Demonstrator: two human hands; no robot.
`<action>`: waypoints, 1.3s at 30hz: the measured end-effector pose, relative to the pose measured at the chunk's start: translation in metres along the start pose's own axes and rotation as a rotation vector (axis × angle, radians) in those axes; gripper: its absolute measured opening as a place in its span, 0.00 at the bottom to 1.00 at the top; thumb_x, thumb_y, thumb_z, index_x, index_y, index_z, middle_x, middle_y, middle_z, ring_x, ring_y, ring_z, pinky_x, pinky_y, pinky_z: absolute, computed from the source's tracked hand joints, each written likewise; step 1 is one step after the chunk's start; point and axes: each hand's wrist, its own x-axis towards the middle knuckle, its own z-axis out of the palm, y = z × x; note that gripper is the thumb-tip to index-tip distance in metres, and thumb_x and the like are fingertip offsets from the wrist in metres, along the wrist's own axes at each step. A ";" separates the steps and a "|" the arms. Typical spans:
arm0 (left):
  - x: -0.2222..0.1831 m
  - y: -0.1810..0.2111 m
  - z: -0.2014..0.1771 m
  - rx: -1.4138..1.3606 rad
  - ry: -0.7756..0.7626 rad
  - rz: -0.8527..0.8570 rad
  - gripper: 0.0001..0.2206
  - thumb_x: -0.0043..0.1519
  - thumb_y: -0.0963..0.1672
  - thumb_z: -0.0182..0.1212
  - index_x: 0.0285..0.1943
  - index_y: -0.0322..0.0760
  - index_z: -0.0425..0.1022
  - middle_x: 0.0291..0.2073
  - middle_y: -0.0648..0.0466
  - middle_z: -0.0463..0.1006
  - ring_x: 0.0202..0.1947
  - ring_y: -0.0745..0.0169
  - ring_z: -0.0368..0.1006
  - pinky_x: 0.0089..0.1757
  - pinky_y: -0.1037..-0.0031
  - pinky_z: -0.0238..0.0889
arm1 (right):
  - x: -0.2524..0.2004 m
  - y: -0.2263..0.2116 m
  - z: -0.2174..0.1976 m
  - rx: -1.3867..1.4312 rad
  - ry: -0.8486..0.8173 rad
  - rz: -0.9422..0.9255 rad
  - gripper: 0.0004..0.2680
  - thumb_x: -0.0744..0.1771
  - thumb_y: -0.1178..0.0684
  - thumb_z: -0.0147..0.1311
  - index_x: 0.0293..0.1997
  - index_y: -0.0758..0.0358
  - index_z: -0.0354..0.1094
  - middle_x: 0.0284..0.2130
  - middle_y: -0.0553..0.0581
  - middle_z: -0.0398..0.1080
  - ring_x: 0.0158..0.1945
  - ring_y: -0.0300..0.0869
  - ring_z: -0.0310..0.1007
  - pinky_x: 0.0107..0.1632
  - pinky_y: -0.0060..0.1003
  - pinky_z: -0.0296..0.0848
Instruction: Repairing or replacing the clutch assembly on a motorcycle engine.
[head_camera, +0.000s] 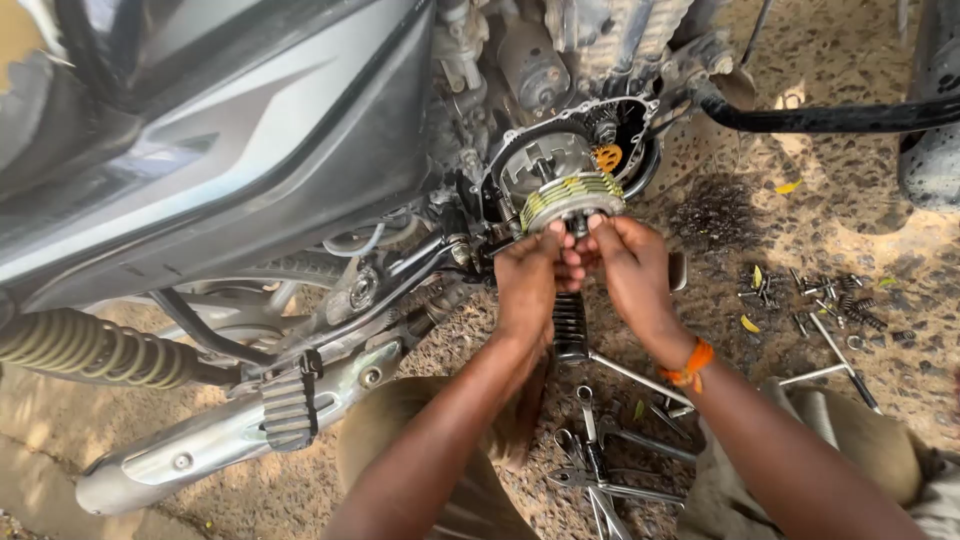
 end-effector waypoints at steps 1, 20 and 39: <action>0.007 -0.005 0.000 0.003 0.001 0.007 0.13 0.70 0.44 0.53 0.37 0.29 0.77 0.24 0.53 0.77 0.20 0.69 0.71 0.26 0.76 0.68 | 0.005 0.002 0.000 0.004 -0.003 -0.006 0.10 0.72 0.54 0.48 0.33 0.68 0.69 0.29 0.53 0.73 0.29 0.34 0.72 0.34 0.30 0.74; 0.014 0.024 0.014 0.634 0.254 0.232 0.15 0.64 0.46 0.61 0.25 0.35 0.82 0.18 0.54 0.80 0.17 0.68 0.71 0.26 0.71 0.66 | 0.032 0.031 0.014 0.196 0.014 0.002 0.13 0.71 0.53 0.48 0.28 0.67 0.70 0.24 0.57 0.74 0.25 0.39 0.73 0.32 0.35 0.75; 0.009 0.038 0.015 0.902 0.295 0.318 0.15 0.60 0.48 0.60 0.23 0.38 0.81 0.13 0.54 0.77 0.15 0.60 0.74 0.27 0.64 0.68 | 0.024 0.022 0.026 0.209 0.023 0.103 0.14 0.71 0.51 0.48 0.29 0.68 0.72 0.23 0.55 0.72 0.24 0.37 0.70 0.32 0.34 0.74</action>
